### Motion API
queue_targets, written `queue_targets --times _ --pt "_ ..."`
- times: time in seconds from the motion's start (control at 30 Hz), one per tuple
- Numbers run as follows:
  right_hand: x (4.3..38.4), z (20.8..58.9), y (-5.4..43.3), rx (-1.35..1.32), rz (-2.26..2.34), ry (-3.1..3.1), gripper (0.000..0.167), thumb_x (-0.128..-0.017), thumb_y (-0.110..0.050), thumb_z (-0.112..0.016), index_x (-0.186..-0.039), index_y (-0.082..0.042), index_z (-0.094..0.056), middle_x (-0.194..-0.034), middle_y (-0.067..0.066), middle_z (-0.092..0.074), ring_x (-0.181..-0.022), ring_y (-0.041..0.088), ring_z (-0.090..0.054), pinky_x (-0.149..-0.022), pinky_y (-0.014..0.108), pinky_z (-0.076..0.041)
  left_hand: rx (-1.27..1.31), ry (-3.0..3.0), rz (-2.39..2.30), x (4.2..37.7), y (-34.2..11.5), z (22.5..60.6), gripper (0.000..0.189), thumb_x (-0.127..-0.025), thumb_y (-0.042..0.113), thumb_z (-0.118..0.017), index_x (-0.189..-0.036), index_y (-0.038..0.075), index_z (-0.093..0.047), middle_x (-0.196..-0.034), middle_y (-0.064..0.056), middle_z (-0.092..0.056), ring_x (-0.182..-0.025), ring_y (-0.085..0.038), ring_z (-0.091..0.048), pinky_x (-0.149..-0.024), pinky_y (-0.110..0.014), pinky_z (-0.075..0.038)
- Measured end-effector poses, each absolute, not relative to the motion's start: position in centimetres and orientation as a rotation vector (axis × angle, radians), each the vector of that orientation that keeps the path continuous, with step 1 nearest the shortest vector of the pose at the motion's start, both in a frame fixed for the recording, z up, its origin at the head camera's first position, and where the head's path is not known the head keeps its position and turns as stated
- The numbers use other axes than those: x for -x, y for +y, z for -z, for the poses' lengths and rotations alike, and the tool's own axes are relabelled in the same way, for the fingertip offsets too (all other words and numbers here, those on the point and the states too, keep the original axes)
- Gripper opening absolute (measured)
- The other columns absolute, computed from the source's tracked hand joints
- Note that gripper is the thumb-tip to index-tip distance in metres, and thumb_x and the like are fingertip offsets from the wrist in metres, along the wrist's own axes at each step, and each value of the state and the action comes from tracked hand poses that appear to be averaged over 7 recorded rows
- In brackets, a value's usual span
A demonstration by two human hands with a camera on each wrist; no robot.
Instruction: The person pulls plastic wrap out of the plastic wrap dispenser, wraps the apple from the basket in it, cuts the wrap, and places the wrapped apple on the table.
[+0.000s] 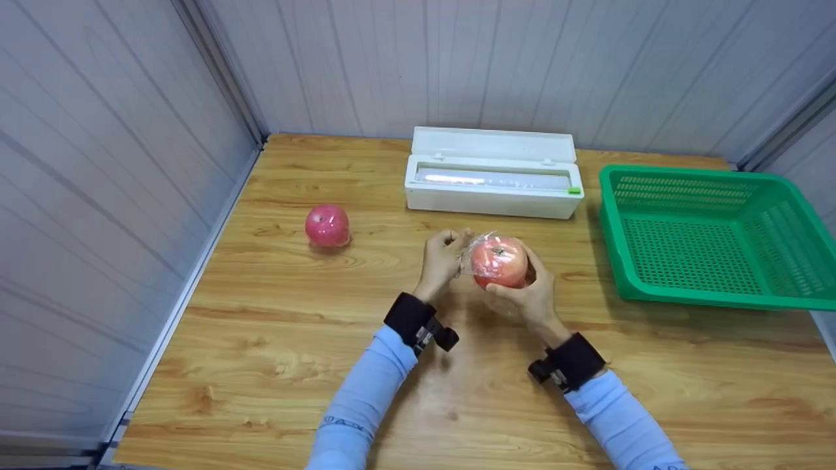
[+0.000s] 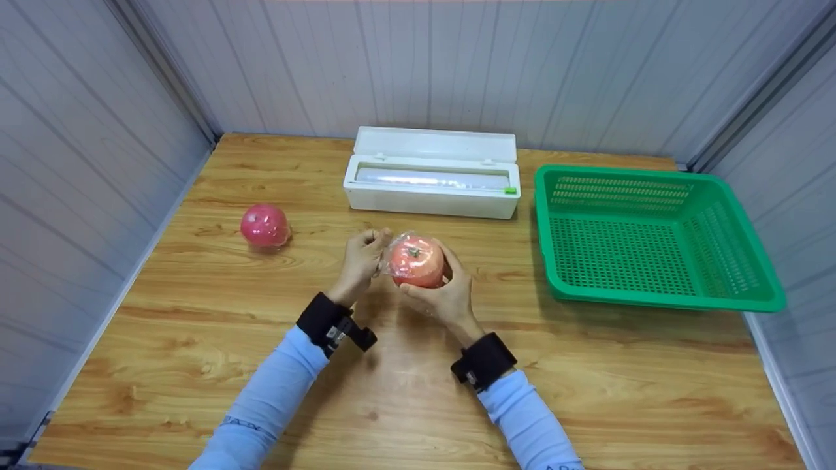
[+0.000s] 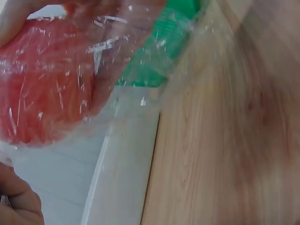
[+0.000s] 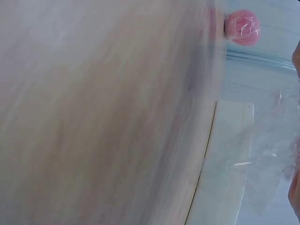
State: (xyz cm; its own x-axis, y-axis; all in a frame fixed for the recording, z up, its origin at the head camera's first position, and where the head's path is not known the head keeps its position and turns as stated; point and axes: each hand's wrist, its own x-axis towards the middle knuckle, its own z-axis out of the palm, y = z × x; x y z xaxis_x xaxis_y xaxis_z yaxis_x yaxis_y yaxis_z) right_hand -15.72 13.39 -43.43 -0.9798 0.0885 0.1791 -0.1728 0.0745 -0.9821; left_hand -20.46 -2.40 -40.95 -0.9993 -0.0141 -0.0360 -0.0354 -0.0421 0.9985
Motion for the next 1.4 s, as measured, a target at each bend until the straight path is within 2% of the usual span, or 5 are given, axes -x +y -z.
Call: queue_targets --times 0.4,0.7,0.87,1.17,1.4 --pt "15.4 43.3 13.2 -0.169 -1.971 -2.208 0.086 -0.058 0.004 -0.082 -0.134 0.0 -0.042 -0.13 0.018 -0.051 -0.113 0.018 -0.051 -0.096 0.02 -0.042 0.2 2.087 -2.342 19.6 -1.1 42.4 0.03 -0.09 0.023 -0.057 -0.066 0.006 -0.053 -0.054 0.004 -0.047 -0.039 -0.004 -0.035 -0.035 -0.016 -0.029" --pt "15.9 43.2 14.2 -0.206 -1.924 -2.231 0.088 -0.057 0.003 -0.083 -0.135 -0.001 -0.041 -0.131 0.017 -0.049 -0.116 0.019 -0.049 -0.097 0.019 -0.042 0.058 2.611 -2.059 20.0 -2.2 42.6 0.027 -0.095 0.021 -0.046 -0.092 0.001 -0.064 -0.089 -0.012 -0.064 -0.08 -0.019 -0.057 -0.074 -0.027 -0.048" --pt "16.3 43.3 14.7 -0.118 -1.929 -2.187 0.087 -0.058 0.007 -0.08 -0.135 0.002 -0.039 -0.132 0.02 -0.048 -0.117 0.021 -0.048 -0.096 0.017 -0.041 -0.097 2.478 -2.23 18.1 -2.2 42.1 0.03 -0.097 0.017 -0.041 -0.113 0.0 -0.059 -0.115 -0.015 -0.061 -0.11 -0.024 -0.056 -0.097 -0.034 -0.044" --pt "16.5 43.0 13.8 -0.127 -1.878 -2.188 0.087 -0.056 0.006 -0.082 -0.133 0.002 -0.042 -0.13 0.021 -0.05 -0.113 0.025 -0.051 -0.09 0.017 -0.046 -0.26 2.313 -2.159 15.8 0.0 41.6 0.058 -0.098 0.039 -0.026 -0.14 -0.001 -0.031 -0.144 -0.019 -0.034 -0.133 -0.03 -0.032 -0.111 -0.04 -0.026" --pt "16.0 43.0 12.5 -0.096 -1.865 -2.18 0.084 -0.058 0.008 -0.079 -0.133 0.005 -0.041 -0.131 0.023 -0.048 -0.113 0.028 -0.051 -0.09 0.016 -0.044 -0.136 2.319 -2.188 15.4 1.1 41.8 0.091 -0.082 0.071 -0.011 -0.144 0.005 -0.021 -0.147 -0.019 -0.028 -0.133 -0.035 -0.031 -0.109 -0.051 -0.025"
